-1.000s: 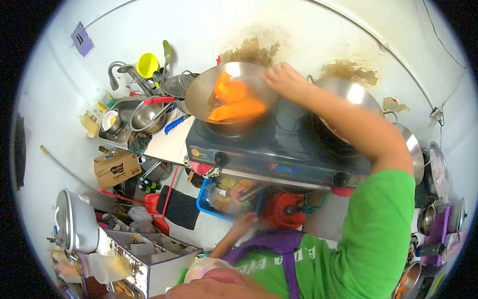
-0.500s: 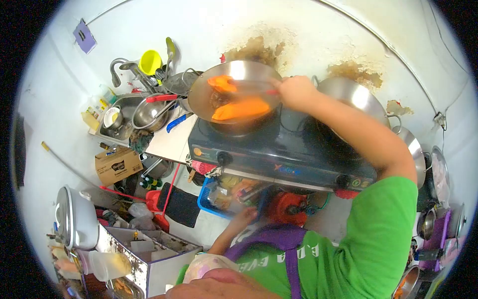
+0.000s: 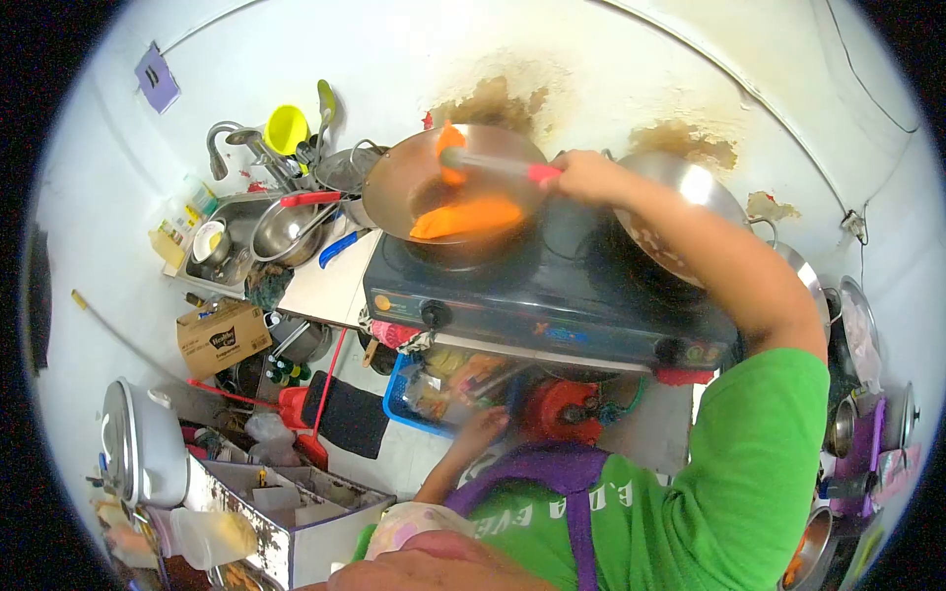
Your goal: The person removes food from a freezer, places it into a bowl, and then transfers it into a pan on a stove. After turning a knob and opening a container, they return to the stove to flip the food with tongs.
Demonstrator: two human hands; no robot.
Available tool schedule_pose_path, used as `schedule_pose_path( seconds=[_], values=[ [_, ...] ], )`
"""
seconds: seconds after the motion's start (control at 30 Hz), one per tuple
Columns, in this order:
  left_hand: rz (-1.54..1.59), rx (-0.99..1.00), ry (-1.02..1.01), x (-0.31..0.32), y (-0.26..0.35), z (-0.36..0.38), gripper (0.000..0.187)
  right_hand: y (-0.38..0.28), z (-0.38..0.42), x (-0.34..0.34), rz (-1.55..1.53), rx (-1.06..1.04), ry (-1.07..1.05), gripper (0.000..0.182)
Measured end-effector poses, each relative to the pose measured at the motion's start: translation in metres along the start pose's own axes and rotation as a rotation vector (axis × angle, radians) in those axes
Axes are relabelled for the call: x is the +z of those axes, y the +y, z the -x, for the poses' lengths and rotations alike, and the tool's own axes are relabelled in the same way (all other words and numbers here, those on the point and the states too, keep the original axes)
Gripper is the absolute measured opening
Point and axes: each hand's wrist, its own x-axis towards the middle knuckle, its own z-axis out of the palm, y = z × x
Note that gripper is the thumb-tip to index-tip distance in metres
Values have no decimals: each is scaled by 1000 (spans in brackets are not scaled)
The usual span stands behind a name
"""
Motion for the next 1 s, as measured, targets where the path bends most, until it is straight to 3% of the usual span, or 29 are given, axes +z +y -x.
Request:
schedule_pose_path(
  seconds=[0.17, 0.47, 0.67, 1.0],
  values=[
    [25, 20, -16, 1, 9, 4, 45, -5, 9, -2, -248, 108, -41, 29],
    [37, 31, -32, 1, 23, 12, 44, -4, 8, 7, -325, 181, -98, 30],
    [93, 18, -39, 1, 17, 11, 43, 3, 9, 11, -542, 314, -121, 29],
    [103, 54, -61, 0, 9, 5, 44, 3, -2, 12, -433, 281, -66, 26]
  ],
)
